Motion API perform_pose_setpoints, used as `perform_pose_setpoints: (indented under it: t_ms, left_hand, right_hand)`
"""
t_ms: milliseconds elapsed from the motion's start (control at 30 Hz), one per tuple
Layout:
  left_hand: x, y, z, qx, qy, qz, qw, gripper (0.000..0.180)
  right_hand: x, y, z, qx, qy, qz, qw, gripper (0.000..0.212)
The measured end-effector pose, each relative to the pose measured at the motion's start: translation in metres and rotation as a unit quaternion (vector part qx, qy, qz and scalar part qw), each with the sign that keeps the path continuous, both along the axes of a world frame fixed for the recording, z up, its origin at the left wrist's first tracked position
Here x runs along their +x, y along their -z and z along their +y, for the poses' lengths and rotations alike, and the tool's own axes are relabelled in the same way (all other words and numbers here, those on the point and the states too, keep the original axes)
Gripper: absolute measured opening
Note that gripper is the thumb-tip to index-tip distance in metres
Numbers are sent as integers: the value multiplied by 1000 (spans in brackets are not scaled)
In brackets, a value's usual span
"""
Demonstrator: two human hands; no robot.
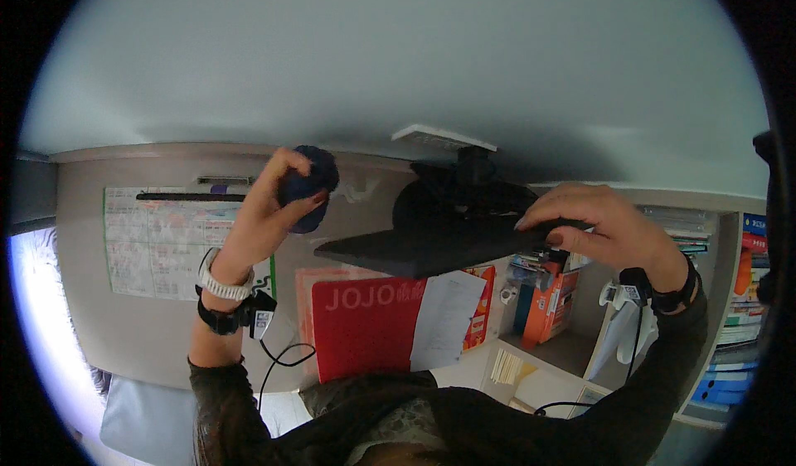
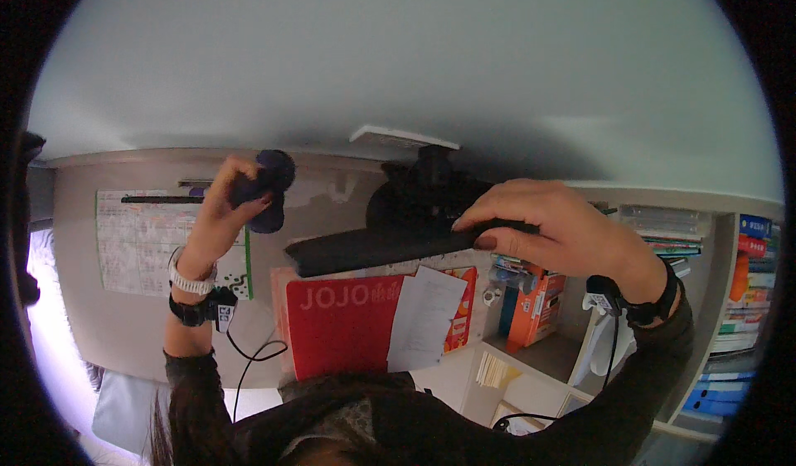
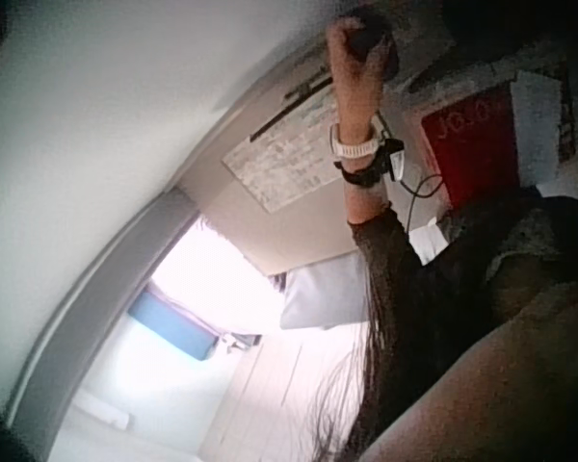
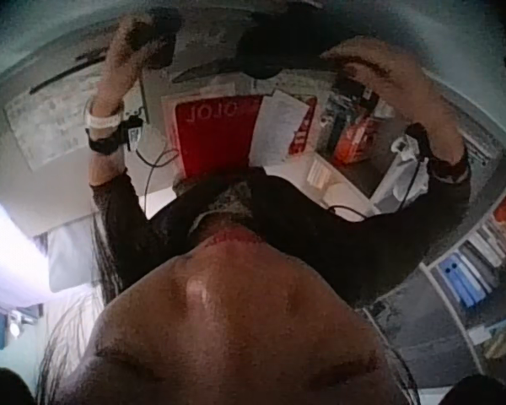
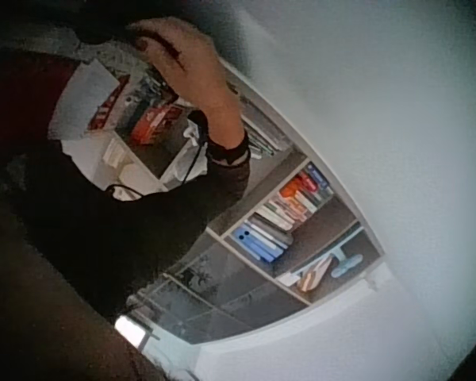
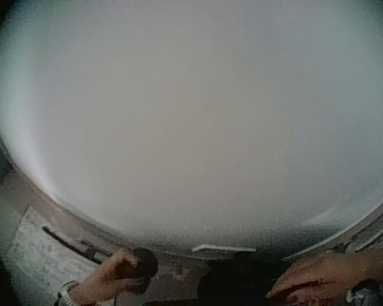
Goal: The person wipes a desk, monitor, and window sill using a dark cloth. They move items on the desk to access surfaces, then clean the monitor and desk, and finally wipe the window sill.
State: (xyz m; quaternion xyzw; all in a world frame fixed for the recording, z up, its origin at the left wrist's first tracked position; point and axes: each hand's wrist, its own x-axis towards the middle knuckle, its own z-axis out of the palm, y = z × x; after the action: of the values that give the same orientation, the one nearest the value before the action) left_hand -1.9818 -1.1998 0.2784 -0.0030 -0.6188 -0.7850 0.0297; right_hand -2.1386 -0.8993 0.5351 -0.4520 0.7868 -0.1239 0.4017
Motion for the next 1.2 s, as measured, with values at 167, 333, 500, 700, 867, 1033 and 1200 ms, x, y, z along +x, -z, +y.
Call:
perform_pose_setpoints:
  t_ms: [167,333,500,700,867,1033,1200]
  left_hand:
    - [-51,4,24,19,133,3,991,34]
    - [-85,3,54,-5,157,8,988,29]
    - [-108,4,57,-134,216,164,953,20]
    - [-116,4,69,-406,128,441,790,37]
    - [-128,5,71,-591,41,494,636,63]
    - [-131,14,75,-734,-16,483,478,66]
    - [-133,29,84,-784,-41,502,363,56]
  right_hand:
    - [-2,7,9,-18,3,-6,1000,36]
    - [-3,15,14,-19,20,-27,999,35]
    - [-6,22,18,-43,28,-39,998,28]
    - [-9,26,21,-49,37,-50,997,31]
    - [-11,26,21,-44,24,-45,998,35]
    - [-12,28,21,-42,28,-57,997,36]
    - [-12,30,23,-45,25,-62,997,37]
